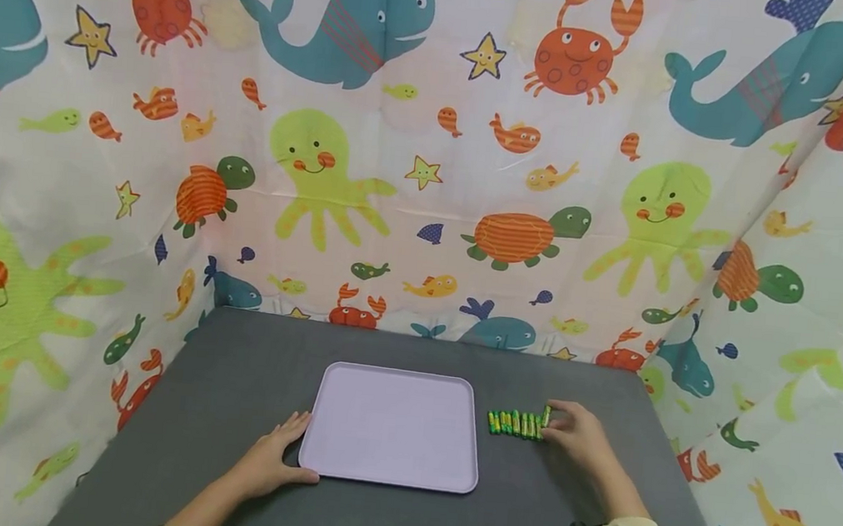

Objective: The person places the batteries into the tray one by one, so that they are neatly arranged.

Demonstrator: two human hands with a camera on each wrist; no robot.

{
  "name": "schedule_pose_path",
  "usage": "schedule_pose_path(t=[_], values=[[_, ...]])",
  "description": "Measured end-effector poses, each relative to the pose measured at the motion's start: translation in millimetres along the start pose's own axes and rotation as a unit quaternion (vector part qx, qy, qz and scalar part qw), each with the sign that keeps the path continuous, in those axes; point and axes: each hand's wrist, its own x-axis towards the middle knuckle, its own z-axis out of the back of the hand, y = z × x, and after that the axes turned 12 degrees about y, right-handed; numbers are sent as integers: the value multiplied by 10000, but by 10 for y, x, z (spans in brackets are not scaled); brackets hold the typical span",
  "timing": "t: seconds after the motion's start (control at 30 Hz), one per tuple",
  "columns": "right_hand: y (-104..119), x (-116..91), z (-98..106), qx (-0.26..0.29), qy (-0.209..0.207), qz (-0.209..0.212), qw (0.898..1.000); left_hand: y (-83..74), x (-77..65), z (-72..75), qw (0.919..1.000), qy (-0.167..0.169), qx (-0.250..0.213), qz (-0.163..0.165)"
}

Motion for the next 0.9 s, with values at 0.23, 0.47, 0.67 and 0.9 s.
schedule_pose_path(t=[0.23, 0.47, 0.67, 0.9], values=[[159, 91, -8, 70, -6, 107, 9999, -22, 2, 0, 10000, 10, 76, 50], [416, 159, -83, 94, 94, 292, 9995, -32, 1, 6, 9999, 15, 88, 56], [645, 234, -155, 213, 140, 408, 9988, -32, 2, 4, 9999, 35, 86, 68], [797, 293, -236, 358, 191, 655, 9970, -31, 0, 6, 9998, 95, 65, 152]])
